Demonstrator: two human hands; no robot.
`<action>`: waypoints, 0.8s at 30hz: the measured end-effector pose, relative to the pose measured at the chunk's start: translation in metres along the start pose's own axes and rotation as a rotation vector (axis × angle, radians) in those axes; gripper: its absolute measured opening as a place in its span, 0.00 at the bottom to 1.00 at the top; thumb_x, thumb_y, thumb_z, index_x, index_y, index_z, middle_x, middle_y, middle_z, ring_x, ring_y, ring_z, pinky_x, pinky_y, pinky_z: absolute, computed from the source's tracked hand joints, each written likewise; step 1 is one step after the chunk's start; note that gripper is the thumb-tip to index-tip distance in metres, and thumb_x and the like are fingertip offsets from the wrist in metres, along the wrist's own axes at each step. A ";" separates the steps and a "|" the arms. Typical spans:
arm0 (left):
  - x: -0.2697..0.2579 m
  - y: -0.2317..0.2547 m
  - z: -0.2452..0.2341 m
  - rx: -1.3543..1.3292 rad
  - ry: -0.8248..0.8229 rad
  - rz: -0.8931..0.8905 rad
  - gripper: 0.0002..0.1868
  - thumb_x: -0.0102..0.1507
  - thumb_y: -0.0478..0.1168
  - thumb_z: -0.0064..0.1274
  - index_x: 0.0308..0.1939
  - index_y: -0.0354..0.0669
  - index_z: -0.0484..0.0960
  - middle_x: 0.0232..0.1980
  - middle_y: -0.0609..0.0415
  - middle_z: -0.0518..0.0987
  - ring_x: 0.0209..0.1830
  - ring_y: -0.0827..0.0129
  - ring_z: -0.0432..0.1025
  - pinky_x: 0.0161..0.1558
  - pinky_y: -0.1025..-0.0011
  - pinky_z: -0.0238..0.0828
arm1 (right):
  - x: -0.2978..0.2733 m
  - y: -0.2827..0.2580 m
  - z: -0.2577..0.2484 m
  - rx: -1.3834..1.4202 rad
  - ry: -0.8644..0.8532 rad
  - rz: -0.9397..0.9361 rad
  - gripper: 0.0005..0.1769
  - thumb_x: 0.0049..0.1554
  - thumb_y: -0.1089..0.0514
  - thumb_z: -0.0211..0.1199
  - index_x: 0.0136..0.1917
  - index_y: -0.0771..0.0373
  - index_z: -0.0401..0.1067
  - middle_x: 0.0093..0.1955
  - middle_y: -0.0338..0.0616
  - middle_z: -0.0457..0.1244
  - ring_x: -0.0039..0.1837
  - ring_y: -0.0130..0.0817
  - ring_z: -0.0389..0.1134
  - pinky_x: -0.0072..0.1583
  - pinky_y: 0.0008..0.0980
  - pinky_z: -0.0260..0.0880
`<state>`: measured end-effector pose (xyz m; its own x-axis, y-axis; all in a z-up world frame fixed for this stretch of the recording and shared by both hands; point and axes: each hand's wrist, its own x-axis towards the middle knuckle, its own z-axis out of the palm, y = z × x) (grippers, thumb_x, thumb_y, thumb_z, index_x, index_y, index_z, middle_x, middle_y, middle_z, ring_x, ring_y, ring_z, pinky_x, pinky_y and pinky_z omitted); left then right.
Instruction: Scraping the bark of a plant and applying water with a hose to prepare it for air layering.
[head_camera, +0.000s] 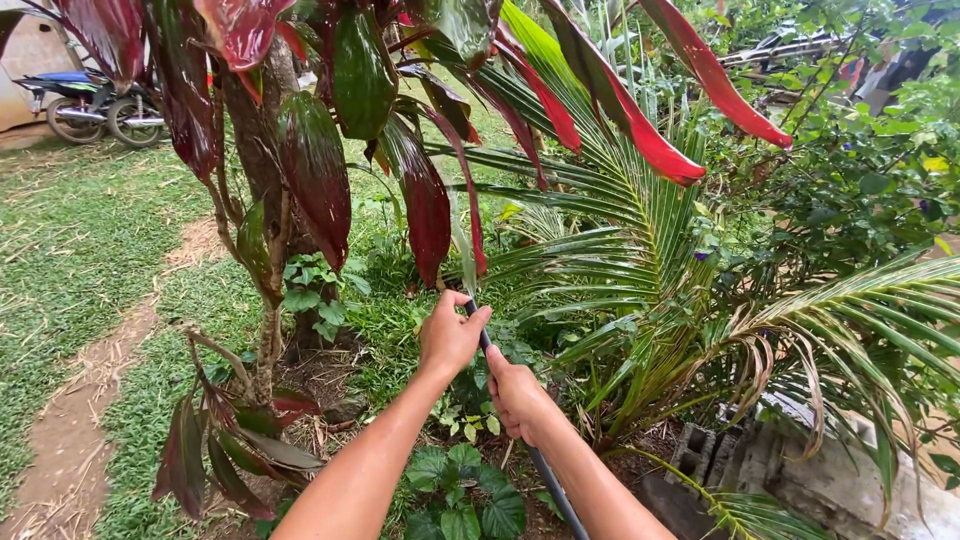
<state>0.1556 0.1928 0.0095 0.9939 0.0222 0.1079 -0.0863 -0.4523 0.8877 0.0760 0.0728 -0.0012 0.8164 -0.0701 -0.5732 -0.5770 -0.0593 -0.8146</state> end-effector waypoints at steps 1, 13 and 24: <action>0.004 -0.003 0.004 0.001 -0.003 0.001 0.21 0.61 0.53 0.60 0.50 0.46 0.75 0.31 0.52 0.86 0.27 0.65 0.80 0.33 0.62 0.73 | 0.000 0.000 0.000 0.003 0.001 0.001 0.35 0.64 0.25 0.44 0.33 0.55 0.55 0.22 0.30 0.43 0.23 0.27 0.39 0.29 0.32 0.37; 0.000 0.026 0.028 0.062 -0.077 0.037 0.20 0.61 0.54 0.62 0.47 0.49 0.75 0.27 0.55 0.82 0.25 0.66 0.78 0.30 0.63 0.70 | -0.008 0.007 -0.028 0.085 0.073 -0.050 0.32 0.64 0.27 0.45 0.34 0.55 0.57 0.22 0.30 0.43 0.22 0.27 0.39 0.27 0.32 0.36; -0.027 0.036 0.073 0.024 -0.140 0.030 0.21 0.62 0.54 0.60 0.50 0.49 0.74 0.30 0.55 0.83 0.30 0.64 0.80 0.34 0.62 0.73 | -0.027 0.025 -0.078 0.081 0.066 0.018 0.34 0.64 0.27 0.44 0.33 0.56 0.54 0.21 0.32 0.42 0.22 0.28 0.37 0.28 0.34 0.36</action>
<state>0.1306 0.1111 0.0062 0.9909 -0.1155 0.0689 -0.1158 -0.4718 0.8741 0.0377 -0.0041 0.0013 0.8011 -0.1356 -0.5830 -0.5857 0.0231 -0.8102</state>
